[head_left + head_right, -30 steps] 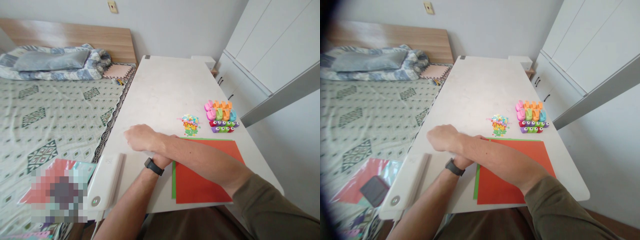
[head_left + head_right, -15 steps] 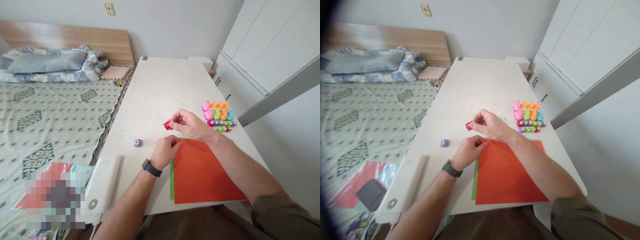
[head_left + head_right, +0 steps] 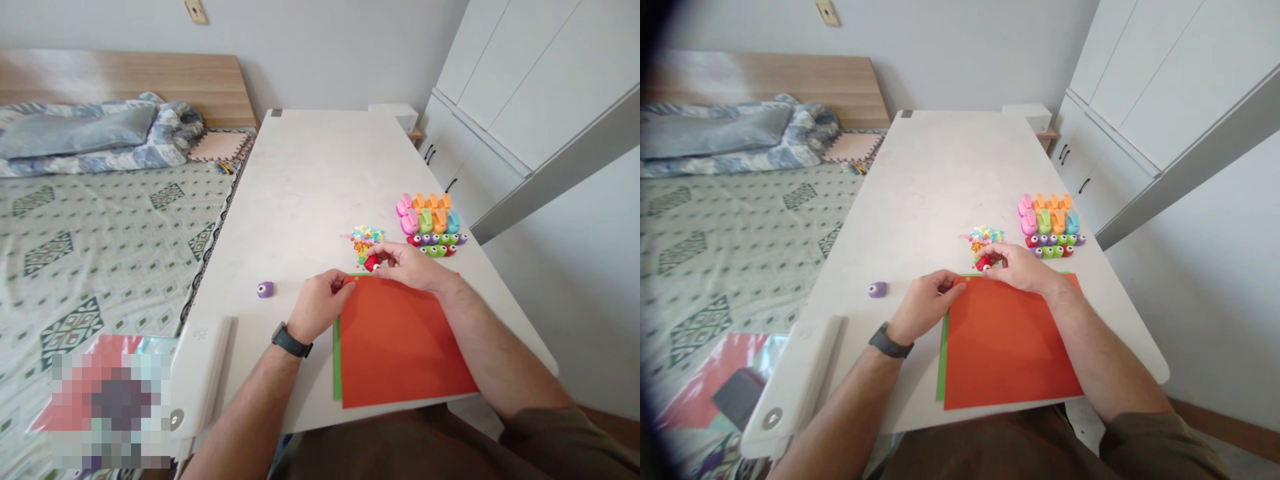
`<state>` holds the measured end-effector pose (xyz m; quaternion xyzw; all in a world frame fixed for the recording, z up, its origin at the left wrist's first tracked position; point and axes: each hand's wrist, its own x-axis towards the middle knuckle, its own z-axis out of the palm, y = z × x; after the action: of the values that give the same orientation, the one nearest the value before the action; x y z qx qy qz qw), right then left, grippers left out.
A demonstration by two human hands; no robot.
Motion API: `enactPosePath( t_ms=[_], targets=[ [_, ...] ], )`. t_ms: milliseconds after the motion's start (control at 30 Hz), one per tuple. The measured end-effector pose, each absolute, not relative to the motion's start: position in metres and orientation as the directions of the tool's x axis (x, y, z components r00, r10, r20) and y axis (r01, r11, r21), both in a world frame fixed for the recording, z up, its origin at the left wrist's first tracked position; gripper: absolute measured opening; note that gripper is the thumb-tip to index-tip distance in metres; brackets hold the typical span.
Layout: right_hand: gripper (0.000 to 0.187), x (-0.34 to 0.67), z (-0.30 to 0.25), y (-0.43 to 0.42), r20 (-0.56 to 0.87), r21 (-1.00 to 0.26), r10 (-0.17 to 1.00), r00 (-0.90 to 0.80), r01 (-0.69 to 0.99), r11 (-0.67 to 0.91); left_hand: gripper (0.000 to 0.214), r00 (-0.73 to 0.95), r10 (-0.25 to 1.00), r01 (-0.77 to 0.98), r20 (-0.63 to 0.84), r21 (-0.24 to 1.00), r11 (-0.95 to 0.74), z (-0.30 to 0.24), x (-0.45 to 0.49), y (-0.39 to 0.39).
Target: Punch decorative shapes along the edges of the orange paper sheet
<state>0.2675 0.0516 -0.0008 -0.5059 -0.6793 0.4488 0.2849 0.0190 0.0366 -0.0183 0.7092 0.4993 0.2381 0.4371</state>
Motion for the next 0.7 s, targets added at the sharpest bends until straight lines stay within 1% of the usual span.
enactPosePath(
  t_ms=[100,233,433,700],
  targets=[
    [0.036,0.2633,0.0002,0.0487,-0.052,-0.878,0.934,-0.355,0.461,0.126,0.024,0.384,0.919,0.500,-0.091,0.857,-0.125,-0.0172,0.0194,0.0368],
    [0.033,0.2603,-0.0017,0.0463,-0.067,-0.853,0.929,-0.363,0.504,0.135,0.024,0.388,0.918,0.483,-0.080,0.866,-0.128,-0.0167,0.0199,0.0373],
    [0.042,0.2593,-0.0044,0.0439,-0.094,-0.847,0.921,-0.379,0.517,0.126,0.024,0.388,0.918,0.460,-0.086,0.881,-0.112,-0.0180,0.0205,0.0367],
    [0.040,0.2581,-0.0048,0.0447,-0.078,-0.856,0.928,-0.364,0.502,0.125,0.026,0.395,0.915,0.447,-0.082,0.887,-0.114,-0.0160,0.0208,0.0364]
  ],
)
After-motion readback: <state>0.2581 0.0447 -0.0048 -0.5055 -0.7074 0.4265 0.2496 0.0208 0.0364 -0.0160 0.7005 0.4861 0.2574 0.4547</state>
